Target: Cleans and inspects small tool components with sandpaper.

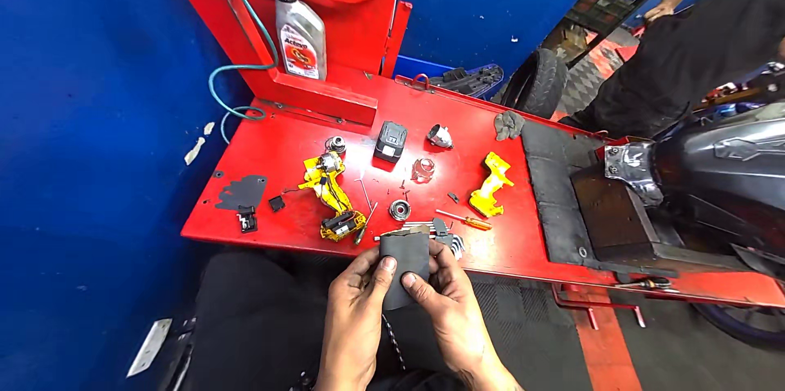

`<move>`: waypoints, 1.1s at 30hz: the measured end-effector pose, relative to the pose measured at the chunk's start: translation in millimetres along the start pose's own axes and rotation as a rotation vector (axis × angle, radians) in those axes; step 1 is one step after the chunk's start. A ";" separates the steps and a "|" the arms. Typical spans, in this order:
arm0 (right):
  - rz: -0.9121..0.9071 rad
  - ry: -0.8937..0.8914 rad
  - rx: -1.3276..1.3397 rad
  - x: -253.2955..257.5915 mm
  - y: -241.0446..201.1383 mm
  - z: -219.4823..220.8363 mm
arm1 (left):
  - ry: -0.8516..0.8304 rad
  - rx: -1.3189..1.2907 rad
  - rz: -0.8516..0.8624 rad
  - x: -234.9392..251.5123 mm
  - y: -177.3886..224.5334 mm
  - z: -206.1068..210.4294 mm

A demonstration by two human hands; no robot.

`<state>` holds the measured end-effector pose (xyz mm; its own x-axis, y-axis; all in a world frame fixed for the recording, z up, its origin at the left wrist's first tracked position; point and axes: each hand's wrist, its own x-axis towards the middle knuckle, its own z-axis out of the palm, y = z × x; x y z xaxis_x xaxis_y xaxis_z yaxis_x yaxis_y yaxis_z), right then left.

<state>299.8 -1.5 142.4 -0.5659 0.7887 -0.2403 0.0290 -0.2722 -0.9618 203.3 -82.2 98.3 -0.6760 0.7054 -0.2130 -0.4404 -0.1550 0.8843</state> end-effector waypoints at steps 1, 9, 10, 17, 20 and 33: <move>-0.001 0.000 0.000 0.1 0.8 -0.2 | 0.004 0.018 0.020 0.2 -0.5 0.2; -0.092 -0.057 0.142 2.6 35.9 -12.8 | 0.033 0.129 0.109 3.8 -8.7 -6.6; -0.091 -0.052 0.147 2.3 37.1 -12.6 | 0.038 0.130 0.109 4.0 -9.3 -7.4; -0.096 -0.038 0.060 0.5 39.3 -17.0 | 0.049 0.074 0.078 6.5 -10.1 -11.1; -0.087 -0.056 0.043 0.6 42.0 -18.5 | 0.052 0.101 0.093 8.3 -12.9 -16.5; 0.074 0.019 0.205 8.0 45.7 -3.3 | -0.046 0.125 0.125 4.5 -18.2 -30.1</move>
<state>299.3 -5.9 96.1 -0.5523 0.7722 -0.3140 -0.0991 -0.4348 -0.8951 190.5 -97.1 68.7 -0.6915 0.7178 -0.0817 -0.2761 -0.1581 0.9481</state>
